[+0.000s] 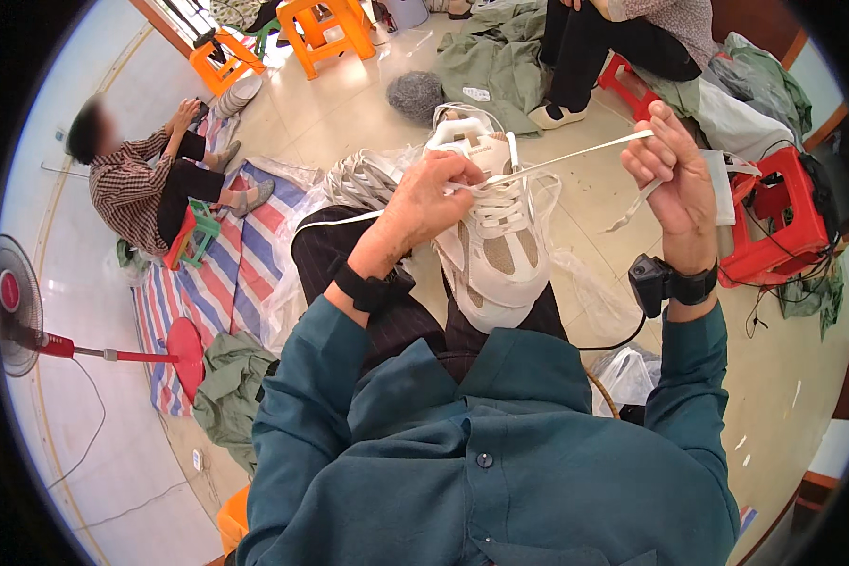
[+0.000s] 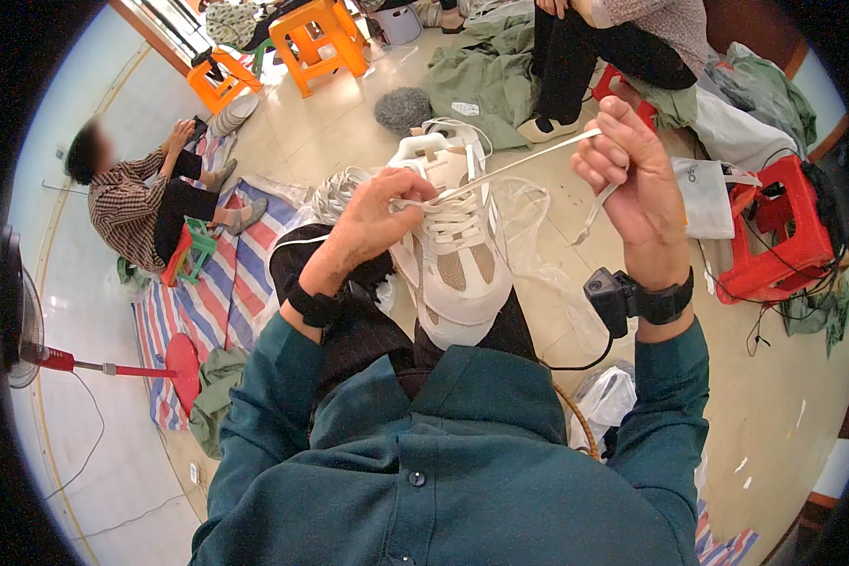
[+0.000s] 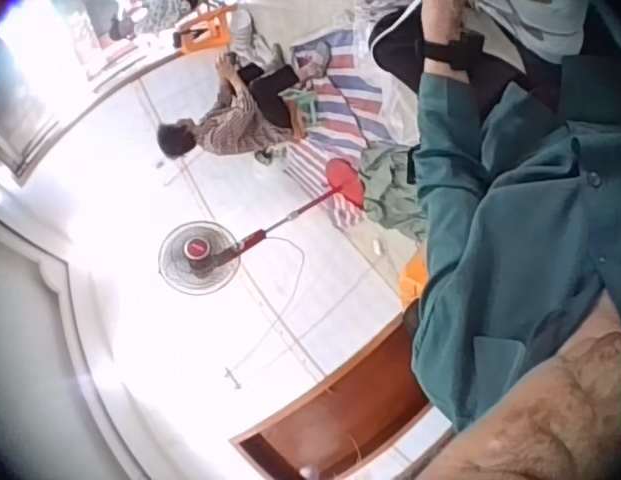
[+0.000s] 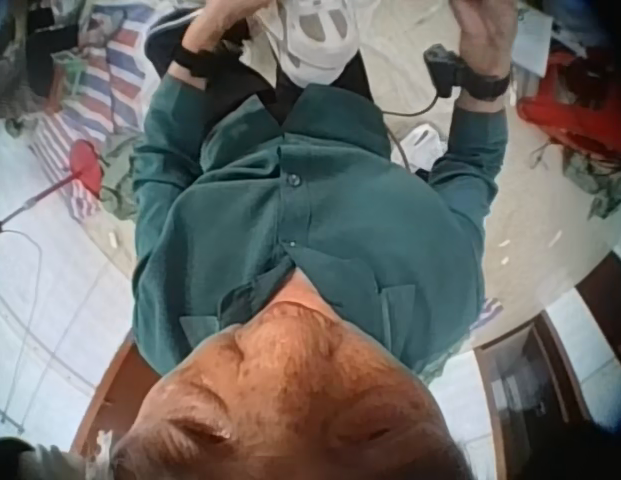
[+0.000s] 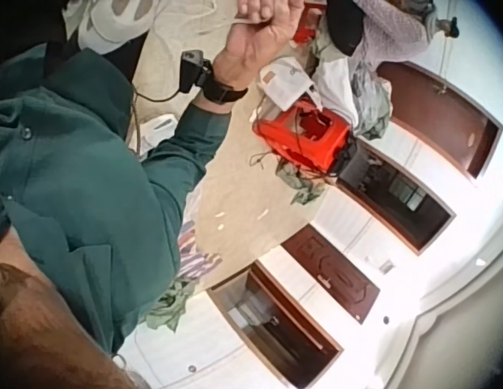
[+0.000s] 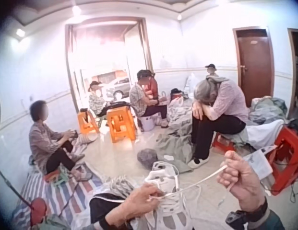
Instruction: The recorder is lacing a pair of white Reebok sneakers while sitting in a workshop environment with other workers.
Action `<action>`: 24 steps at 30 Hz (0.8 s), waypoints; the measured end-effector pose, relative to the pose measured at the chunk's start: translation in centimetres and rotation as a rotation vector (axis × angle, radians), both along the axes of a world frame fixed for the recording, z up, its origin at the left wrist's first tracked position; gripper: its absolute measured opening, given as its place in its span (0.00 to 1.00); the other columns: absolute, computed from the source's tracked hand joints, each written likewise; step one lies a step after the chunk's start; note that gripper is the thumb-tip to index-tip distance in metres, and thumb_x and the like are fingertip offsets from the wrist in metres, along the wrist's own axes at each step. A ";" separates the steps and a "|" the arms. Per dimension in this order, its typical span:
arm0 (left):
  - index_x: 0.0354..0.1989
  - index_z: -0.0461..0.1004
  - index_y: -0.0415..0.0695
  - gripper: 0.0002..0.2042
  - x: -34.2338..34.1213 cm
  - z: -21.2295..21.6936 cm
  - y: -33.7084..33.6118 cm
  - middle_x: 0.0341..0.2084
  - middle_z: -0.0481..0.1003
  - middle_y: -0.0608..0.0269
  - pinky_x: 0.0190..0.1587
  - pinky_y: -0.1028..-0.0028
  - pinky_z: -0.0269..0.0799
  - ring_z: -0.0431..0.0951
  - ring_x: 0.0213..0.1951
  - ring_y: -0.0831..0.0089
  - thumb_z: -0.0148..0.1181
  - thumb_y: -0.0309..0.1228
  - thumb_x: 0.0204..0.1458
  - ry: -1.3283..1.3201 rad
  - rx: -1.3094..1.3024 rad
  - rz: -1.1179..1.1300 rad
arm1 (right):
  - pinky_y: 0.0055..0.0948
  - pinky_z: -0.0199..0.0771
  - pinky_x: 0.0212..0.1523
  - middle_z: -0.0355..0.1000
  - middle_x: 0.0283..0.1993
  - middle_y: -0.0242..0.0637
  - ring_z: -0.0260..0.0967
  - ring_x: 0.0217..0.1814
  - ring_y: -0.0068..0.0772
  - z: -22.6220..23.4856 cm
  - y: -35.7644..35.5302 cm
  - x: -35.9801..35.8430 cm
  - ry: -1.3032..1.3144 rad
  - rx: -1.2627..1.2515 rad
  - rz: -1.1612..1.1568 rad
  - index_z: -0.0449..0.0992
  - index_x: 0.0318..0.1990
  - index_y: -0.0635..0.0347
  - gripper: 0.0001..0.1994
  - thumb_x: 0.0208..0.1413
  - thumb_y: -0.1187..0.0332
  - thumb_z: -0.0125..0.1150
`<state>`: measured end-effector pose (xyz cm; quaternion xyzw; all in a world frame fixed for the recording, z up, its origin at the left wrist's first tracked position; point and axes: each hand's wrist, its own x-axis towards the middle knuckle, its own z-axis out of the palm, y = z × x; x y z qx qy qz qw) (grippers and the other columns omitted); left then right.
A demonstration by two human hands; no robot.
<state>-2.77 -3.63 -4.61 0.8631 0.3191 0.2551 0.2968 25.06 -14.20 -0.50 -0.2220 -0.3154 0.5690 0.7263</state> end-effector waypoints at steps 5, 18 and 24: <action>0.35 0.76 0.39 0.14 -0.7 0.6 0.9 0.30 0.73 0.60 0.45 0.71 0.69 0.73 0.37 0.69 0.54 0.25 0.37 0.017 -0.196 -0.001 | 0.20 0.56 0.25 0.55 0.20 0.23 0.49 0.17 0.14 1.3 -1.7 3.7 0.096 0.102 -0.074 0.69 0.46 0.64 0.10 0.57 0.76 0.56; 0.38 0.75 0.39 0.15 -0.6 0.4 0.7 0.30 0.74 0.62 0.44 0.71 0.69 0.74 0.37 0.68 0.52 0.23 0.38 -0.037 -0.158 -0.033 | 0.20 0.53 0.25 0.48 0.18 0.21 0.47 0.19 0.15 3.2 -1.6 10.2 0.037 0.041 -0.241 0.66 0.41 0.63 0.06 0.58 0.78 0.55; 0.40 0.74 0.42 0.17 -1.0 0.1 1.0 0.30 0.72 0.66 0.44 0.73 0.67 0.71 0.37 0.72 0.52 0.22 0.38 0.019 -0.101 -0.062 | 0.21 0.54 0.25 0.49 0.18 0.22 0.48 0.19 0.16 2.9 -0.1 15.1 0.072 0.016 -0.265 0.64 0.38 0.62 0.07 0.57 0.81 0.55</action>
